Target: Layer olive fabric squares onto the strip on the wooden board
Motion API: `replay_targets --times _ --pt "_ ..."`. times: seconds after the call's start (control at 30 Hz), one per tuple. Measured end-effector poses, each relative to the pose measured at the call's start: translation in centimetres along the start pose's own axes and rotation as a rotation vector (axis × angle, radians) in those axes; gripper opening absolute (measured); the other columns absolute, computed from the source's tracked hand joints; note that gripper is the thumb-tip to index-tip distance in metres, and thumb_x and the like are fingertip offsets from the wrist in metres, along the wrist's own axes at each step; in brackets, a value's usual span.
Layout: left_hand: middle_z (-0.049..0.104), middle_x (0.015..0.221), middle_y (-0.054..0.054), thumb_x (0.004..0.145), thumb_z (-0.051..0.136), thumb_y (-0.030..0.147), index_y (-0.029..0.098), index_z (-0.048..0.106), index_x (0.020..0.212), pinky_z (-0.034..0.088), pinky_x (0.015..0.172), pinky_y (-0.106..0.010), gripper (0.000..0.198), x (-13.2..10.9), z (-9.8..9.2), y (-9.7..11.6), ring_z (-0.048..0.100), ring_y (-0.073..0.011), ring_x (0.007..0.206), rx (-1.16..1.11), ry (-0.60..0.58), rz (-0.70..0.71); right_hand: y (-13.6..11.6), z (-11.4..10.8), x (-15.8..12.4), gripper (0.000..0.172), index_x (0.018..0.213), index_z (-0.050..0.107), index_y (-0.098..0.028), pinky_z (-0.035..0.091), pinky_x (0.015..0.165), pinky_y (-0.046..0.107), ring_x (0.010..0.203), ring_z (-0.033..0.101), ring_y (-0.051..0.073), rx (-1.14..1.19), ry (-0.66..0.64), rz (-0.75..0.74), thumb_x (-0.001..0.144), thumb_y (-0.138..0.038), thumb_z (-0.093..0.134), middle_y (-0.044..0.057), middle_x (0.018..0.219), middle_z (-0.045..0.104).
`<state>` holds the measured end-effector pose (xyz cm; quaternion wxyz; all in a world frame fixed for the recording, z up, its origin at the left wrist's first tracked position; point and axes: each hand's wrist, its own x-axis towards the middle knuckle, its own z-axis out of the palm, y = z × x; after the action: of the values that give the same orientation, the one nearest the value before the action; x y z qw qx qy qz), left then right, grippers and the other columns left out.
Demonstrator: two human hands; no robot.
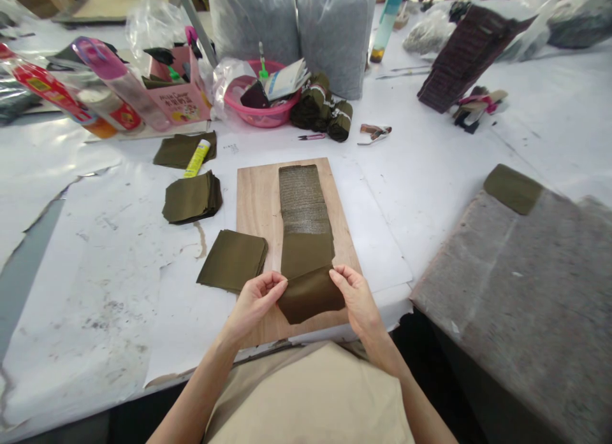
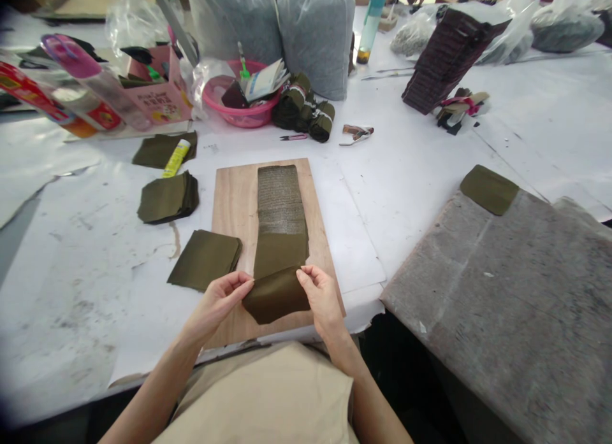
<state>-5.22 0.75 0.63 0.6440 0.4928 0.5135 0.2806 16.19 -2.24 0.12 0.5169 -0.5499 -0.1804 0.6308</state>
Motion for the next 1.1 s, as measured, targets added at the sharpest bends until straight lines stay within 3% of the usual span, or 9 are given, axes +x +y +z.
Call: replay_targets --times 0.27,0.33,0.43,0.5,0.6,0.67,0.83,1.0,1.1 --pt "0.059 0.077 0.0 0.088 0.062 0.044 0.015 0.061 0.082 0.041 0.065 -0.019 0.03 0.2 0.1 -0.1 0.052 -0.0108 0.071 0.039 0.018 0.049 0.1 0.5 0.1 0.029 0.079 0.061 -0.019 0.046 0.067 0.024 0.069 0.059 0.012 -0.126 -0.004 -0.058 0.074 -0.043 0.075 -0.002 0.076 0.067" --pt "0.062 0.083 -0.001 0.088 0.063 0.043 0.016 0.063 0.09 0.045 0.072 -0.021 0.027 0.3 0.1 -0.1 0.057 -0.0125 0.078 0.061 0.101 0.101 -0.3 0.5 -0.3 0.023 0.081 0.06 -0.02 0.046 0.065 0.024 0.068 0.058 0.012 -0.224 0.082 -0.21 0.079 -0.04 0.071 -0.002 0.075 0.065" --pt "0.066 0.097 -0.004 0.087 0.065 0.041 0.018 0.063 0.104 0.048 0.083 -0.025 0.028 0.2 0.3 0.1 0.062 -0.0153 0.088 0.124 0.273 0.183 -1.2 0.5 -1.3 0.009 0.088 0.063 -0.022 0.049 0.067 0.025 0.075 0.06 0.013 -0.513 0.214 -0.622 0.087 -0.03 0.063 0.001 0.085 0.065" --pt "0.067 0.106 -0.006 0.087 0.066 0.042 0.02 0.063 0.114 0.048 0.09 -0.029 0.035 0.0 0.8 0.1 0.063 -0.0179 0.096 0.071 0.196 0.184 -1.6 0.9 -1.9 0.007 0.094 0.064 -0.023 0.051 0.075 0.028 0.087 0.061 0.015 -0.727 0.197 -0.881 0.089 -0.021 0.06 0.004 0.096 0.065" --pt "0.063 0.123 -0.011 0.084 0.065 0.056 0.021 0.057 0.129 0.049 0.096 -0.036 0.057 -0.7 2.1 -0.1 0.06 -0.0246 0.112 -0.288 -0.148 0.128 -1.2 2.2 -2.5 0.016 0.1 0.065 -0.023 0.052 0.082 0.031 0.094 0.061 0.017 -0.961 0.043 -1.03 0.09 -0.014 0.055 0.005 0.1 0.066" --pt "0.063 0.124 -0.012 0.081 0.066 0.061 0.021 0.058 0.125 0.051 0.092 -0.035 0.06 -0.9 3.1 -0.4 0.061 -0.0245 0.11 -0.526 -0.201 0.077 -0.4 3.2 -2.7 0.016 0.101 0.065 -0.023 0.052 0.082 0.033 0.095 0.061 0.019 -1.062 -0.052 -0.988 0.091 -0.016 0.055 0.006 0.1 0.067" --pt "0.07 0.09 -0.003 0.083 0.073 0.038 0.017 0.068 0.092 0.051 0.079 -0.021 0.024 -0.8 3.0 -0.9 0.064 -0.0115 0.081 -0.662 -0.043 -0.089 0.3 3.5 -2.9 0.019 0.108 0.066 -0.027 0.052 0.088 0.037 0.103 0.061 0.022 -0.997 -0.346 -0.796 0.09 -0.029 0.061 0.006 0.109 0.067" --pt "0.071 0.093 -0.005 0.08 0.074 0.041 0.015 0.071 0.099 0.05 0.077 -0.022 0.032 -0.8 1.3 -0.3 0.063 -0.0141 0.083 -0.463 -0.006 -0.068 -1.0 2.4 -0.5 0.023 0.11 0.067 -0.027 0.047 0.096 0.04 0.108 0.059 0.021 -0.789 -0.075 -0.686 0.088 -0.031 0.062 0.006 0.114 0.065" --pt "0.072 0.09 -0.005 0.078 0.075 0.041 0.014 0.072 0.094 0.049 0.075 -0.023 0.031 -0.7 0.8 0.4 0.063 -0.0148 0.079 -0.358 0.001 -0.03 -1.3 2.5 1.9 0.048 0.121 0.061 -0.024 0.047 0.094 0.038 0.107 0.06 0.022 -0.584 -0.073 -0.378 0.077 -0.041 0.074 0.007 0.118 0.065"
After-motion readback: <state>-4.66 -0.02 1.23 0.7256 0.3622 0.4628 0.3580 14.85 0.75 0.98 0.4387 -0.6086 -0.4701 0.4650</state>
